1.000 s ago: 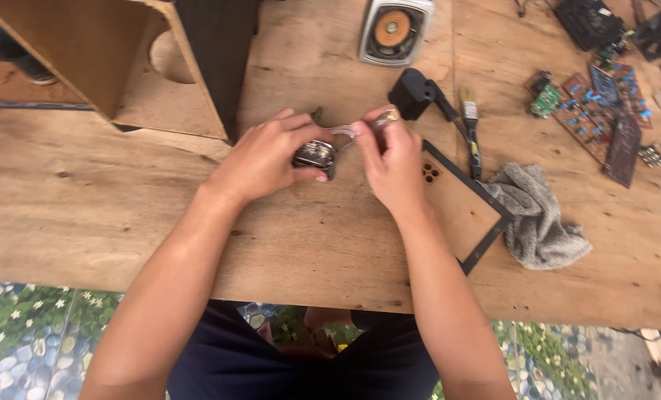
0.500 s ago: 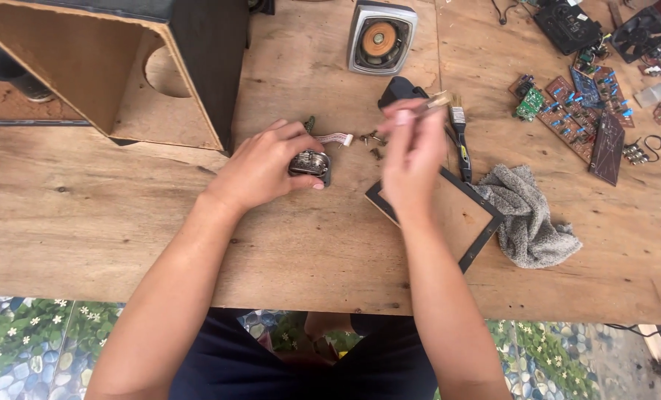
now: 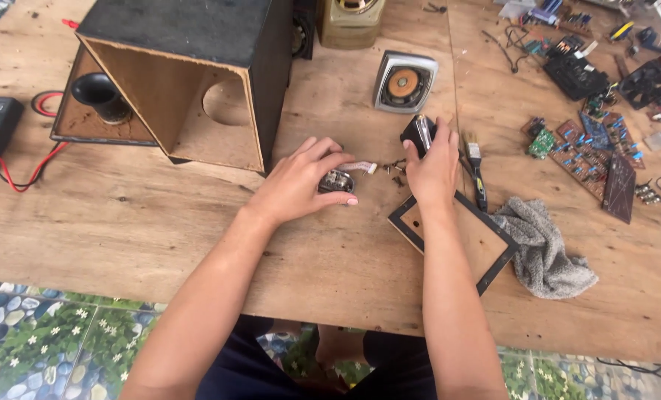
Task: Disassembling a small plastic housing from an electronic component using a screwdriver on a workbench.
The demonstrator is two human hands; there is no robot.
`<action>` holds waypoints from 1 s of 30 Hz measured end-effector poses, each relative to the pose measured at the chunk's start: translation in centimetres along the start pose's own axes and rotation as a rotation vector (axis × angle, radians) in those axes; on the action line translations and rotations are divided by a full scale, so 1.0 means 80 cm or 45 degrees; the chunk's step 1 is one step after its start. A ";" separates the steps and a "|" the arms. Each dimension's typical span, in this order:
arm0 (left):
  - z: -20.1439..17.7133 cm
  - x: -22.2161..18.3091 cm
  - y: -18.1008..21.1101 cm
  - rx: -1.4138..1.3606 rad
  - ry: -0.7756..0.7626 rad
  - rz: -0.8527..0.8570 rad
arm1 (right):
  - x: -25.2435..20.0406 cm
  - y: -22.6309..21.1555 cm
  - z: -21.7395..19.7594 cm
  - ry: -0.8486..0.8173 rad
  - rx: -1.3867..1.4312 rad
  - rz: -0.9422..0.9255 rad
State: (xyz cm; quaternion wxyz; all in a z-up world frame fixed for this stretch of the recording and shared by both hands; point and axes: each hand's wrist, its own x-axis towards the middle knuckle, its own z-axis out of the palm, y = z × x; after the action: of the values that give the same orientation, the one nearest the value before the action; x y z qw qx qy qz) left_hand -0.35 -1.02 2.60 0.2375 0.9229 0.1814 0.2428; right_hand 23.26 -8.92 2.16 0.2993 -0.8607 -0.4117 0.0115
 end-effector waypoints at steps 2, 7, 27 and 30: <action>0.000 0.001 0.002 -0.009 0.044 0.020 | 0.005 0.006 0.000 0.035 -0.006 0.006; 0.010 0.003 0.001 -0.046 0.183 0.118 | -0.003 0.016 0.000 0.392 0.237 -0.330; 0.010 0.004 0.001 -0.288 0.738 0.152 | -0.054 -0.016 -0.001 0.489 1.026 -0.752; 0.007 0.002 0.004 -0.306 0.751 0.154 | -0.063 -0.024 -0.003 0.399 1.060 -0.731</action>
State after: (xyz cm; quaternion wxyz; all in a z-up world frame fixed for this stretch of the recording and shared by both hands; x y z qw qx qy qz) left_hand 0.16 -1.43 2.37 0.2671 0.7873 0.1573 0.5330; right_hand 18.67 -11.77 2.23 0.6649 -0.5131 -0.5416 -0.0372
